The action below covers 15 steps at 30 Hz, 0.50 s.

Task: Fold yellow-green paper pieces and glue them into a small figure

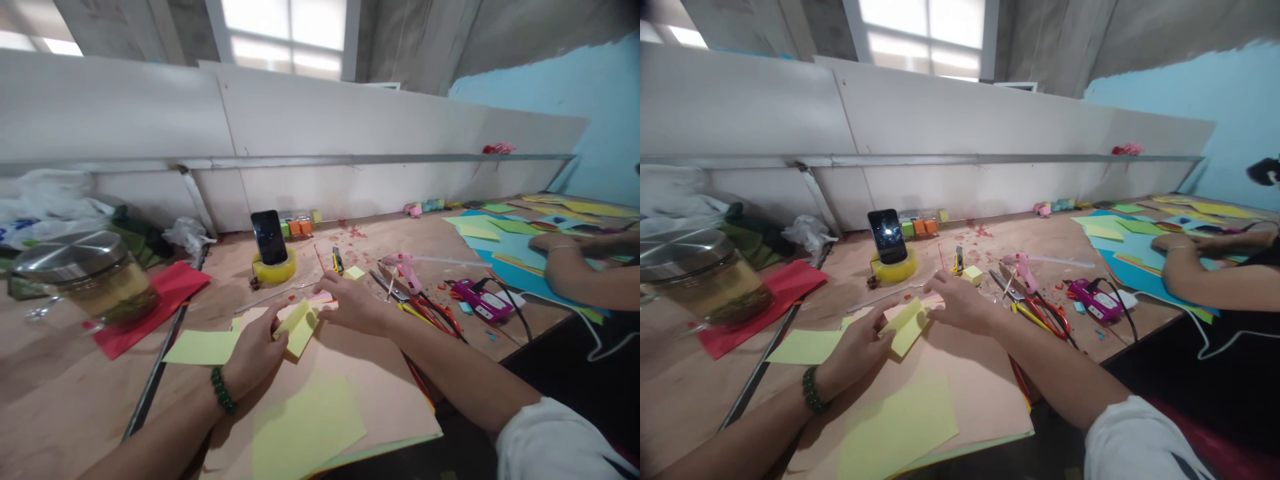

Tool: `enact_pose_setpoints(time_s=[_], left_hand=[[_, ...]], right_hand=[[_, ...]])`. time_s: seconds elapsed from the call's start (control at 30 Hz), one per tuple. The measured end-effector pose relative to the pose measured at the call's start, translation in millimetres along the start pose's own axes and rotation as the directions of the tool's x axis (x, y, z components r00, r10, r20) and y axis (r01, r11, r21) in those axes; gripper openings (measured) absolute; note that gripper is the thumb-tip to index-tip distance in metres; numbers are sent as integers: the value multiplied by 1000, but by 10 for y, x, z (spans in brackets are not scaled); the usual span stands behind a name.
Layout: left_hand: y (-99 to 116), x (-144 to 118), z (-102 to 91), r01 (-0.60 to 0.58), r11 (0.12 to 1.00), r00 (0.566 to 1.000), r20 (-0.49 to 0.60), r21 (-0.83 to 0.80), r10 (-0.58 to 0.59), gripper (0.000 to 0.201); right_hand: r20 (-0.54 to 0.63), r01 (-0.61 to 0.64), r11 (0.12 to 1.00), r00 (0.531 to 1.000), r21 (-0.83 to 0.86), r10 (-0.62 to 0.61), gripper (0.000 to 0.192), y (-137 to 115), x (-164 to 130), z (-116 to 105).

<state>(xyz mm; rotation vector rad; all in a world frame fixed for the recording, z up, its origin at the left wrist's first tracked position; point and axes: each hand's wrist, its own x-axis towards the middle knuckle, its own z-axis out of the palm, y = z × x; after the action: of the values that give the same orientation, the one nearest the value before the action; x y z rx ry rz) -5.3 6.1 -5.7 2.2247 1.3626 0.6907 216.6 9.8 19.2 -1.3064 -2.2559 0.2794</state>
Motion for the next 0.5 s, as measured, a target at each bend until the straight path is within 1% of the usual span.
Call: enact_pose_setpoints(time_s=[0.07, 0.1, 0.13, 0.2, 0.27, 0.33, 0.4, 0.43, 0.5], left_hand=[[21, -28, -4, 0, 999, 998, -68, 45, 3, 59], [28, -46, 4, -12, 998, 995, -97, 58, 17, 61], [33, -64, 15, -28, 997, 992, -124, 66, 36, 64], [43, -102, 44, -61, 995, 987, -145, 75, 72, 69], [59, -136, 64, -82, 992, 988, -125, 95, 94, 72], [80, -162, 67, -111, 985, 988, -89, 131, 123, 68], [92, -171, 53, -140, 980, 988, -52, 141, 148, 60], [91, -168, 41, -144, 983, 988, -35, 113, 149, 55], [72, -150, 14, -137, 991, 991, -2, -11, 137, 44]], right_hand=[[-61, 126, 992, 990, 5, -125, 15, -21, -22, 56], [-52, 186, 982, 981, 21, -184, 14, -42, -34, 92], [-17, 232, 972, 973, 38, -232, 19, -69, -45, 131], [98, 276, 959, 955, 59, -281, 33, -123, -58, 211], [219, 267, 963, 938, 39, -269, 44, -159, -54, 278], [289, 265, 964, 923, -4, -252, 48, -162, -39, 323], [294, 289, 957, 917, -20, -271, 46, -135, -25, 346], [280, 303, 953, 916, -19, -286, 41, -114, -22, 352], [252, 322, 947, 917, -10, -309, 29, -64, -20, 356]])
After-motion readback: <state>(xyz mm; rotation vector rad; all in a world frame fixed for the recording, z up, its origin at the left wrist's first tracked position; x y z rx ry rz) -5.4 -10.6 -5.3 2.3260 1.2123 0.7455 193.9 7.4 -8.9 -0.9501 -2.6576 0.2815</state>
